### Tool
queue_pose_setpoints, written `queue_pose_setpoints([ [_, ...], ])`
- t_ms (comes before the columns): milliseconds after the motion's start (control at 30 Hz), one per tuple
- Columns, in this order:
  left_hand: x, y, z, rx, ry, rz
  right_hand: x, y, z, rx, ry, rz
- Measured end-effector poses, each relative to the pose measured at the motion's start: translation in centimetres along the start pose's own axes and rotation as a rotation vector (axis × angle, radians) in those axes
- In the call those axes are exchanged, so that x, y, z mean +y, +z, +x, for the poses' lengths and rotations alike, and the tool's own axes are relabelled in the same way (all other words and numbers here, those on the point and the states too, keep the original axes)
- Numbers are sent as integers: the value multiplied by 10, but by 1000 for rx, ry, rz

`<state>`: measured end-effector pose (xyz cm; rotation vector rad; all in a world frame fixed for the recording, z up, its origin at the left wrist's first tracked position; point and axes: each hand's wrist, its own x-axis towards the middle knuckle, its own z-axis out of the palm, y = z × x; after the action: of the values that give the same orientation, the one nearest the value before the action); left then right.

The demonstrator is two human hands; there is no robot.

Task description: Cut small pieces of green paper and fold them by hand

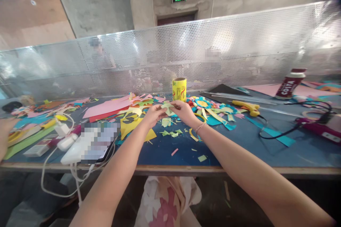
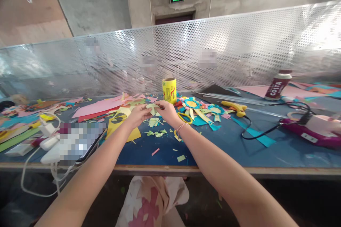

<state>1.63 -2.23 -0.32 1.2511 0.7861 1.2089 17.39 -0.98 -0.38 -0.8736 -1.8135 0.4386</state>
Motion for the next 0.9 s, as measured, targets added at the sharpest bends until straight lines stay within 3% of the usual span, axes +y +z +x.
queue_pose_setpoints([
  [467, 3, 2, -1, 41, -73, -132, 4, -6, -2, -39, -403, -152],
  [900, 8, 2, -2, 41, -101, -215, 5, -13, -1, -115, -541, -246],
])
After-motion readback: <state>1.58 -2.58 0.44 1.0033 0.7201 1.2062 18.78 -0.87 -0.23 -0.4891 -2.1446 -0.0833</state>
